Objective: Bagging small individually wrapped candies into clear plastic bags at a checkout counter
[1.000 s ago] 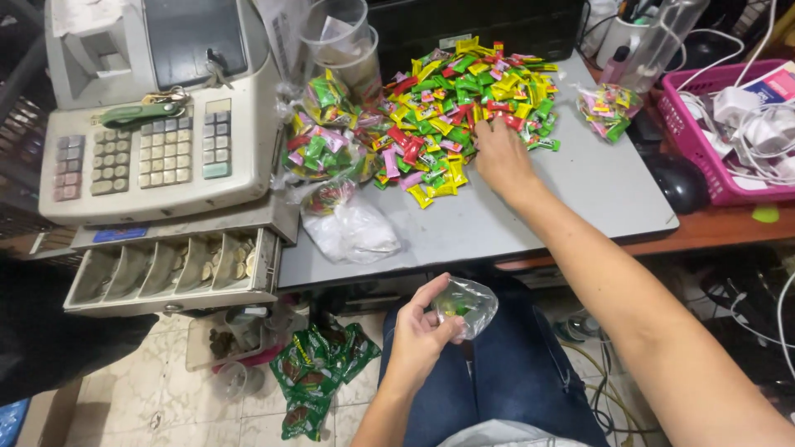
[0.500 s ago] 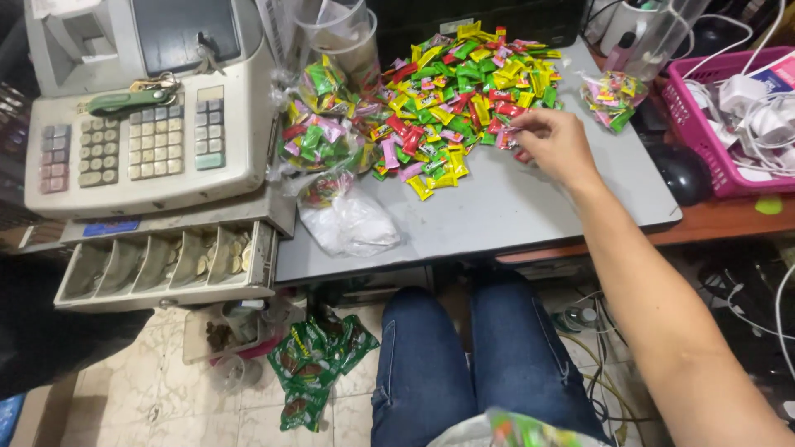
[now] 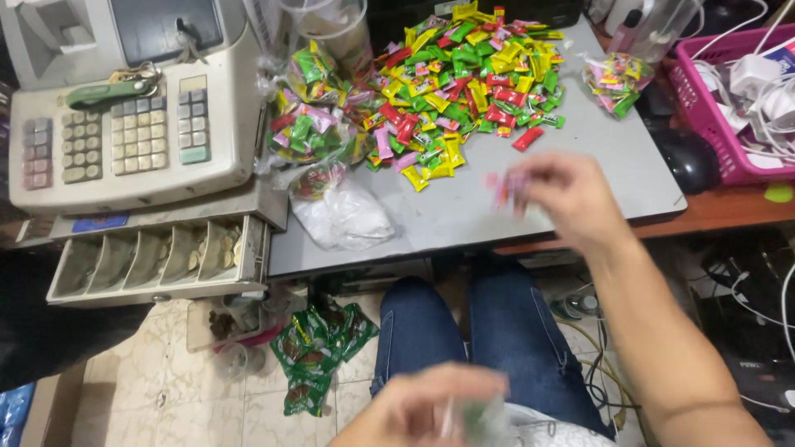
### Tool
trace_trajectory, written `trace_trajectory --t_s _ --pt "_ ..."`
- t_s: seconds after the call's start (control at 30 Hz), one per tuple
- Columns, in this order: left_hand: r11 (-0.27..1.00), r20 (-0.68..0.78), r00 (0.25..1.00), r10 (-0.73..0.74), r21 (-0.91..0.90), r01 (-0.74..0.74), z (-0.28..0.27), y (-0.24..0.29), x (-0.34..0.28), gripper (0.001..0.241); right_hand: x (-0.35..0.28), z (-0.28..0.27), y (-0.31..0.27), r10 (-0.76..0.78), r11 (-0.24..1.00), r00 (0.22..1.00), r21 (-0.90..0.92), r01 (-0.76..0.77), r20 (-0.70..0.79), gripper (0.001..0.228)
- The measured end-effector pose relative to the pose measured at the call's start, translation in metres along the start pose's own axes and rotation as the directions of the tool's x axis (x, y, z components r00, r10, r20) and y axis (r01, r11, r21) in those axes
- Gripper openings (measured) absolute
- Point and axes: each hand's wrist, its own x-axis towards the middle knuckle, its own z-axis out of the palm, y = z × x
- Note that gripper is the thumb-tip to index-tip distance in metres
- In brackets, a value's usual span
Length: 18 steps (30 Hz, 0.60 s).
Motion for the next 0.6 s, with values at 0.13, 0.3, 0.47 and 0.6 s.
trace_trajectory --t_s 0.13,0.3,0.47,0.6 --pt "0.946 -0.202 0.979 0.021 -0.313 -0.085 -0.007 -0.017 0.065 0.071 -0.074 0.048 -0.070 -0.326 0.886 0.747 -0.088 0.455 0.580 0.017" --pt "0.967 -0.413 0.909 0.058 -0.203 -0.154 -0.018 -0.034 0.083 0.075 -0.084 0.051 -0.052 -0.329 0.775 0.686 -0.230 0.589 0.649 0.019" --pt "0.968 -0.468 0.868 0.166 -0.091 -0.235 -0.028 -0.047 0.093 0.066 -0.089 0.057 -0.052 -0.170 0.632 0.631 -0.408 0.659 0.757 0.022" --pt "0.984 -0.427 0.895 0.129 -0.055 -0.168 -0.032 -0.057 0.097 0.074 -0.093 0.058 -0.041 0.131 0.530 0.557 -0.533 0.659 0.820 0.012"
